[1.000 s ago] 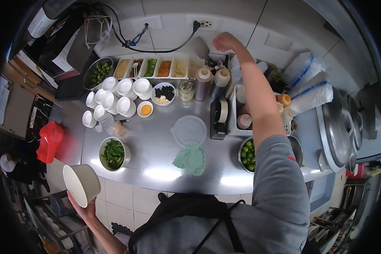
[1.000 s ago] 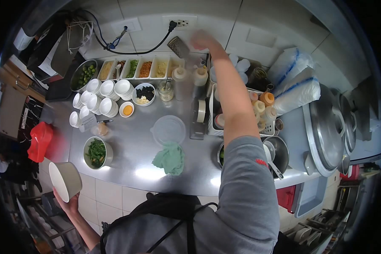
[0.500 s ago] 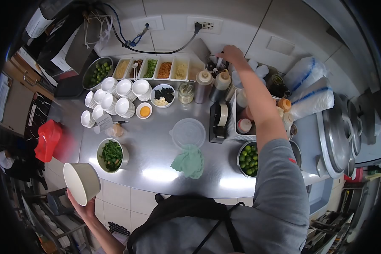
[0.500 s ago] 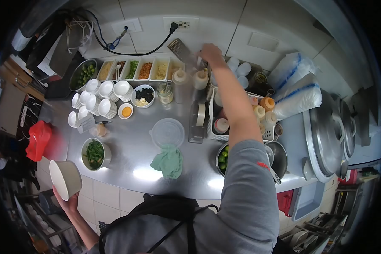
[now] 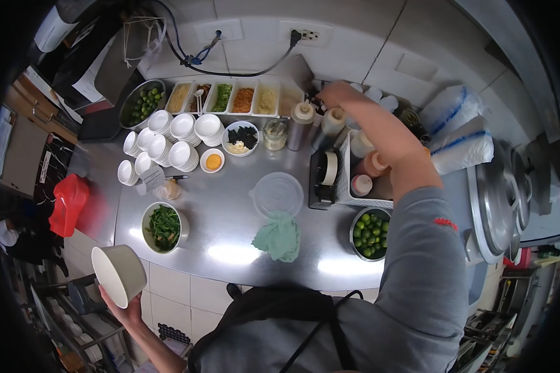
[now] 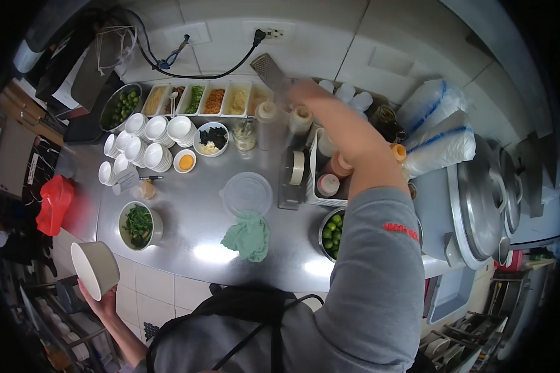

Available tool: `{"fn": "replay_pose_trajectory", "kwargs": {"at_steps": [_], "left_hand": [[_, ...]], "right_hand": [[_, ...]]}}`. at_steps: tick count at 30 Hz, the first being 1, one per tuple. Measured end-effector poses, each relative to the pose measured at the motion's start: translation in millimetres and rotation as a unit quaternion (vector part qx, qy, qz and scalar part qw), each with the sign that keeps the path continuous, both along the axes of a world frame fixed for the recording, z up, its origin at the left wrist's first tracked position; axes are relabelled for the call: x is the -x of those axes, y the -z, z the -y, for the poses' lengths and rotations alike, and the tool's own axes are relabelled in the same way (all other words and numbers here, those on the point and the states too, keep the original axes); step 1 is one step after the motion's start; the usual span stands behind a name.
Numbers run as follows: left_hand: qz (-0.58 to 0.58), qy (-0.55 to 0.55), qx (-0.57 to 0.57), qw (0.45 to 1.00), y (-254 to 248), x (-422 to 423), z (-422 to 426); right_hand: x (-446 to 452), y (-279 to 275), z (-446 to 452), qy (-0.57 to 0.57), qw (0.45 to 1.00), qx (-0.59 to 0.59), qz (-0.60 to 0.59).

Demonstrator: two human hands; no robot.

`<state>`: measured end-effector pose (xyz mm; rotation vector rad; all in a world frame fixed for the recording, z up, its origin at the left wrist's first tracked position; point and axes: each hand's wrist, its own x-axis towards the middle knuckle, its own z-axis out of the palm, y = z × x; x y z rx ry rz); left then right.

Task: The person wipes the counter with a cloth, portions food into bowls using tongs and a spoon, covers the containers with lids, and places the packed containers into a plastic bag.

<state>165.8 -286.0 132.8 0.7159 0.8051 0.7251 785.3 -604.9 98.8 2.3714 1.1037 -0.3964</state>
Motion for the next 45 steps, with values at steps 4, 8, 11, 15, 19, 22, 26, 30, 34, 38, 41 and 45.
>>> {"fn": "replay_pose_trajectory", "kwargs": {"at_steps": [4,8,11,15,19,22,26,30,34,38,41,45], "left_hand": [[0.029,0.000,0.001,1.000,11.4,31.9,-15.4],[0.019,-0.002,0.007,1.000,10.5,27.8,-13.9],[0.041,-0.008,0.022,0.999,7.4,14.4,-11.0],[0.045,0.011,0.013,0.999,11.3,16.1,-12.6],[0.027,0.019,0.001,0.999,17.8,24.4,-16.3],[0.010,-0.013,0.010,1.000,9.1,7.2,-13.6],[0.029,0.025,0.008,0.999,10.2,2.6,-16.8],[0.023,0.015,0.015,1.000,10.9,1.1,-13.9],[0.024,0.021,0.028,0.999,15.3,5.5,-15.1],[0.044,0.054,0.019,0.997,19.3,-3.7,-20.1],[0.045,0.062,0.019,0.997,16.5,-15.4,-19.2],[0.024,0.041,0.023,0.999,8.9,-28.8,-13.9]], "right_hand": [[-16.5,6.1,-8.6,0.035,0.998,-0.006,-0.048],[-61.3,6.3,-28.2,-0.022,0.991,-0.133,0.000],[-66.0,-0.3,-32.5,-0.187,0.952,-0.242,0.025],[-44.4,-17.0,-30.1,0.162,0.935,-0.316,0.023],[-13.2,-31.4,-26.2,0.177,0.964,-0.074,-0.185],[-8.2,-4.8,-9.6,0.081,0.963,-0.104,-0.234],[-26.7,5.3,-8.1,0.107,0.967,-0.199,-0.117],[-35.0,3.1,9.7,0.108,0.903,-0.416,0.005],[-11.9,-49.5,15.5,0.131,0.907,-0.394,-0.069],[29.6,-55.3,34.1,0.208,0.924,-0.194,-0.257],[54.8,-35.3,49.2,-0.018,0.958,-0.230,-0.170],[94.7,-47.0,61.0,0.056,0.961,-0.222,-0.153]]}}
